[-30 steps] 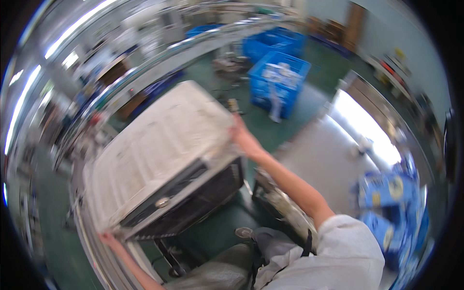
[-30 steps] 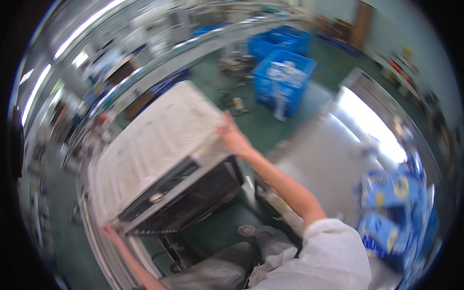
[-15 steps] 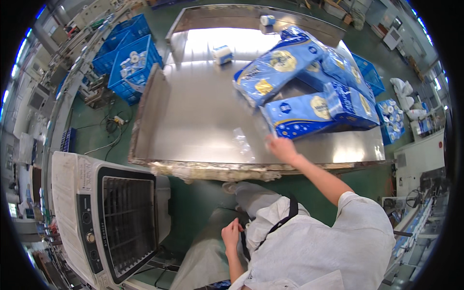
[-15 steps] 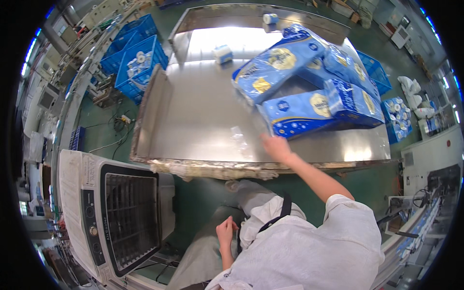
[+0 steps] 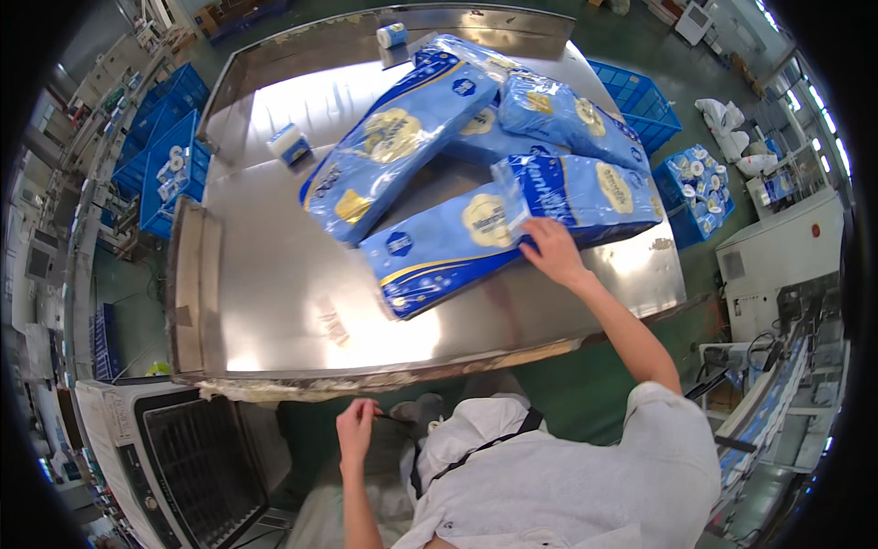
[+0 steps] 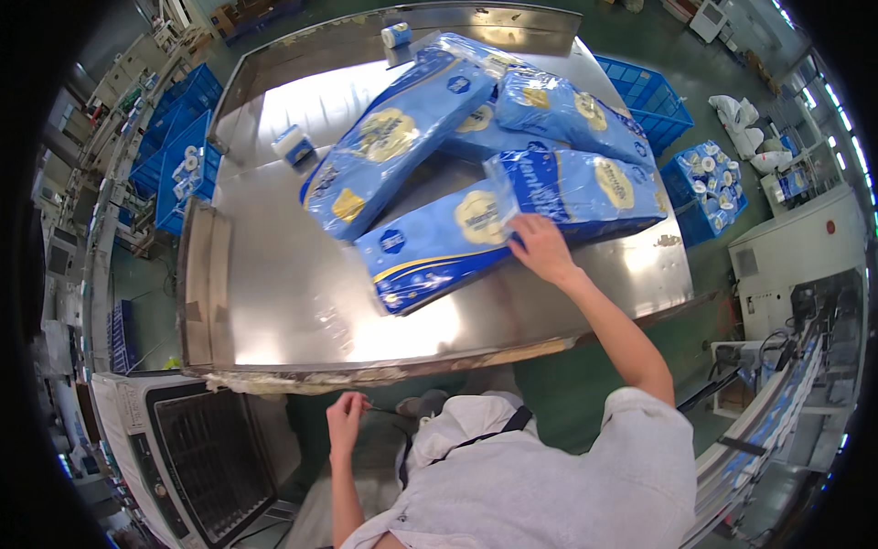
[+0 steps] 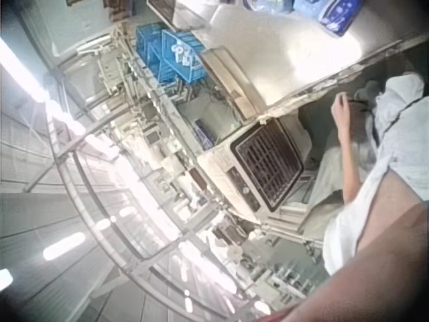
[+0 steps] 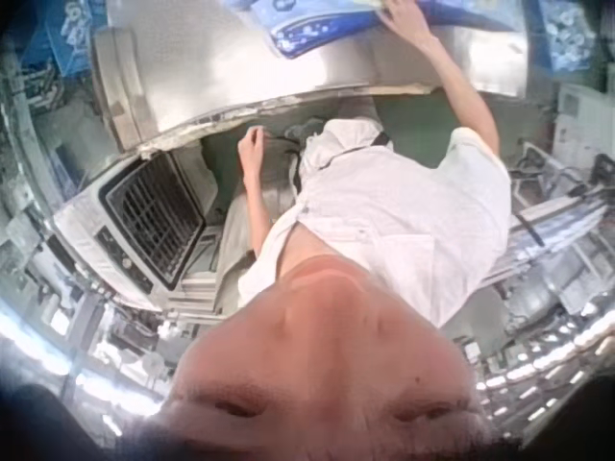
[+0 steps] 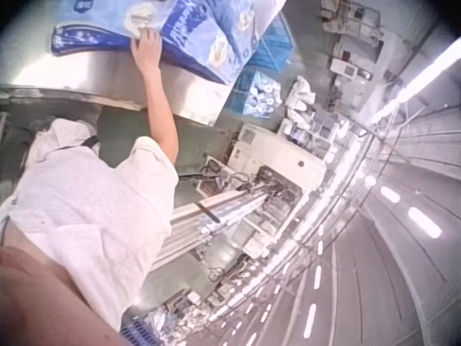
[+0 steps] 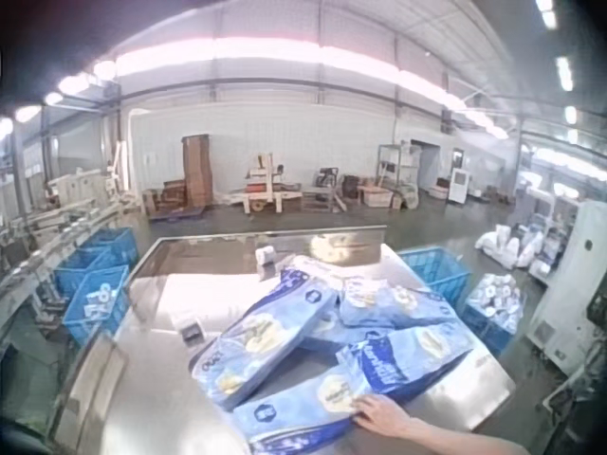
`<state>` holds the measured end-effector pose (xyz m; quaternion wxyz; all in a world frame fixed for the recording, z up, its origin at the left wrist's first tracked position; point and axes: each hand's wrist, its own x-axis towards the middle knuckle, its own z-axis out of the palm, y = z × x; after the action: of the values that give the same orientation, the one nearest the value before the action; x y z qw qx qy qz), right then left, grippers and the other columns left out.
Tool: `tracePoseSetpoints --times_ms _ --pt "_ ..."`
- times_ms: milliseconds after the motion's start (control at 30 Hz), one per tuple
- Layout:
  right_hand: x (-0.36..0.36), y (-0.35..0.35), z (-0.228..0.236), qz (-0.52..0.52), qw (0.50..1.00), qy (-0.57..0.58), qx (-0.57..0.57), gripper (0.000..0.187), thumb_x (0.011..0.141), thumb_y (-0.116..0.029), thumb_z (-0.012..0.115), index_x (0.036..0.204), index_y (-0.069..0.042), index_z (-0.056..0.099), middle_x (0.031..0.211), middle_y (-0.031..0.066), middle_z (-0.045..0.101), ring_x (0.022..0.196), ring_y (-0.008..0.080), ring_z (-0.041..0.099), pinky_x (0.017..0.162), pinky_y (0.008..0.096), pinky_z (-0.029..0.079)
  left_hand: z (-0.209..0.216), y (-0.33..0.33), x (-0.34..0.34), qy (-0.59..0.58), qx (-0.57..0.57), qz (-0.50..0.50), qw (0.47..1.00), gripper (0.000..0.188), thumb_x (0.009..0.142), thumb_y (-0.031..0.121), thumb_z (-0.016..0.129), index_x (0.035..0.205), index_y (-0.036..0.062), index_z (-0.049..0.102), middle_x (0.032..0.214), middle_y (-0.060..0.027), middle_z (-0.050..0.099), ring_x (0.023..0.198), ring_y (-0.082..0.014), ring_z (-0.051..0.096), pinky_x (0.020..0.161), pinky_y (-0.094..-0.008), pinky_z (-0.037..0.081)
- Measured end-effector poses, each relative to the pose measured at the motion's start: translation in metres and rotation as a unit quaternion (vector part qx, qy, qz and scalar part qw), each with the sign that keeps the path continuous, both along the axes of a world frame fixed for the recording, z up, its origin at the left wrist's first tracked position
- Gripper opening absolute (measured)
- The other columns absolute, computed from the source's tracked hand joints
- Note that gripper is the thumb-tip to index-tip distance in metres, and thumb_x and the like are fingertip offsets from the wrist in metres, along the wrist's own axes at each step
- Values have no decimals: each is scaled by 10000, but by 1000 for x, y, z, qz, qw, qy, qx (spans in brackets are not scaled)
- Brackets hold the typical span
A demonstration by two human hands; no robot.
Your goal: The person organizes packages of toilet paper on a metal table, removes individual rolls from bags to place them on a conveyor belt, and refills bags from a large sack.
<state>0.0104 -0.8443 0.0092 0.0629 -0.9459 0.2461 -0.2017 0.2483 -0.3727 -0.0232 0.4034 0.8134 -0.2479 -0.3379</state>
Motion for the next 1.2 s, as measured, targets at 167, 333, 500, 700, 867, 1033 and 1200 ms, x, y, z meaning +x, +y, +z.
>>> tracePoseSetpoints --times_ms 167,333,500,700,867,1033,1200 --pt "-110 -191 -12 -191 981 26 -9 585 951 -445 607 1360 -31 548 1325 216 598 1242 400 534 1064 471 409 3 -195 -47 -102 -17 -179 978 308 947 248 678 1130 0 677 1028 -148 721 982 -279 679 874 -367 516" --pt "-143 -311 -63 -285 953 67 75 704 951 -529 583 1448 -40 484 1395 242 565 1314 393 515 1113 474 389 -35 -354 -47 -99 -70 -253 960 609 942 364 673 1387 -10 490 1271 -215 622 1141 -359 621 1015 -405 470" --pt "-333 -391 -126 -335 848 -110 396 965 811 -702 688 1440 7 509 1401 210 564 1322 328 517 1132 413 350 -21 -473 -54 220 -81 -112 966 892 915 587 640 1497 -20 344 1396 -285 548 1260 -340 584 1048 -381 446" --pt "-362 -396 -156 -498 731 -40 465 525 798 -668 741 813 -166 589 583 -81 392 481 77 373 449 276 253 -51 -496 -90 150 -98 -116 977 1273 724 621 809 1552 -85 147 1514 -331 366 1440 -376 367 1192 -400 285" --pt "-328 -343 -110 -458 763 -178 421 364 913 -459 720 948 -105 647 698 -33 573 572 77 523 492 235 357 -26 -453 -53 218 -113 -104 964 1125 773 465 823 1589 30 180 1559 -240 351 1441 -307 363 1175 -383 303" --pt "-259 -307 -30 -264 816 -161 488 357 1045 -351 526 1225 -70 654 1139 31 649 1044 139 611 914 298 459 -3 -319 -13 280 -151 42 947 980 818 380 801 1588 82 275 1588 -184 336 1465 -298 326 1191 -390 270" --pt "-144 -223 -3 -240 802 -132 531 456 1045 -410 507 1391 -116 548 1213 69 618 1068 119 578 963 316 440 -7 -228 76 309 -190 158 918 762 906 371 705 1514 28 400 1357 -91 583 1141 -173 609 1035 -308 459"
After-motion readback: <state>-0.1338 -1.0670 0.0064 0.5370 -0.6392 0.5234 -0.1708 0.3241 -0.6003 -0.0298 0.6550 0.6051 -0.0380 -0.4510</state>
